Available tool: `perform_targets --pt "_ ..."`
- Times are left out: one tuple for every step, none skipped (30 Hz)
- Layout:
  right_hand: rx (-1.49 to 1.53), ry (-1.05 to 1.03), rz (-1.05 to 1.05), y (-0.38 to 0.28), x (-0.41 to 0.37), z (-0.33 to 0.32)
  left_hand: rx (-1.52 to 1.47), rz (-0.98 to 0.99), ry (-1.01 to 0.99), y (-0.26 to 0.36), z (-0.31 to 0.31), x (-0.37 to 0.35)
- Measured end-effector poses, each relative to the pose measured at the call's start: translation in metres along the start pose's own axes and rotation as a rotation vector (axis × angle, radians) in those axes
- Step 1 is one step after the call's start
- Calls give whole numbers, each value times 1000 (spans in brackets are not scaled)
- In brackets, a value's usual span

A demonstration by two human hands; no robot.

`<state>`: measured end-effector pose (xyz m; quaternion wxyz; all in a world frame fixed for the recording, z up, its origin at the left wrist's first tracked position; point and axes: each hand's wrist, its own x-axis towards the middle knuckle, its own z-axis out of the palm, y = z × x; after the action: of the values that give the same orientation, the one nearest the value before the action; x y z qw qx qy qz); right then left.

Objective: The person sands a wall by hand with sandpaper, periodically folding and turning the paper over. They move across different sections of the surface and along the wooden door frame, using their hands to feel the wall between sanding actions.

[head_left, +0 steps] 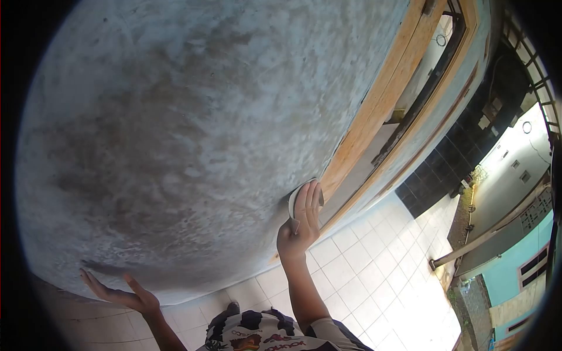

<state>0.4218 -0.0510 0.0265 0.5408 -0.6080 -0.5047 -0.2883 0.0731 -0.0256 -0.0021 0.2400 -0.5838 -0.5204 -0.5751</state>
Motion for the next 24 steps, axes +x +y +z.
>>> perform_targets --pt "-26 12 47 -8 7 -2 -103 -50 -32 -4 10 2" --pt "-46 31 97 -14 10 -1 -203 -94 -60 -9 17 4" --pt "-65 39 97 -17 7 0 -222 -94 -65 -14 21 4" --pt "-76 23 91 -19 1 -2 -125 -64 -134 -18 20 0" --pt "-89 11 83 -21 0 0 -31 -31 -199 -21 18 -3" --pt "-110 25 80 -20 3 3 -14 -13 -257 -21 10 0" --pt "-130 33 94 -20 7 5 -35 -15 -263 -18 13 3" --pt "-148 31 113 -20 8 5 -62 -44 -307 -14 14 3" --pt "-165 25 136 -20 8 5 -82 -72 -357 -11 12 2" --pt "-168 33 146 -21 8 5 -98 -98 -409 -9 8 2" --pt "-166 47 155 -23 7 5 -112 -120 -456 -8 4 4" --pt "-123 17 203 -28 5 2 -20 -92 -478 -5 0 9" --pt "-129 24 203 -27 -1 1 -28 -88 -477 -2 -2 13" --pt "-137 1 165 -25 -3 1 12 -79 -472 1 -2 15" --pt "-145 -21 129 -23 -2 2 52 -70 -468 3 -1 15" --pt "-152 -20 134 -18 -1 2 47 -65 -473 1 0 13" --pt "-141 33 153 -17 10 4 73 -20 -448 -2 2 10" --pt "-127 89 170 -18 15 5 101 24 -417 -5 4 6" --pt "-129 92 179 -20 12 5 100 34 -421 -11 6 5" --pt "-138 77 172 -24 8 5 112 34 -455 -18 7 5" --pt "-146 65 163 -27 4 6 124 35 -486 -24 9 6" --pt "-144 73 169 -29 0 8 135 32 -514 -28 12 6" --pt "-148 56 157 -29 -4 9 143 26 -539 -30 16 5" --pt "-155 34 148 -28 -7 9 152 18 -572 -31 19 2"
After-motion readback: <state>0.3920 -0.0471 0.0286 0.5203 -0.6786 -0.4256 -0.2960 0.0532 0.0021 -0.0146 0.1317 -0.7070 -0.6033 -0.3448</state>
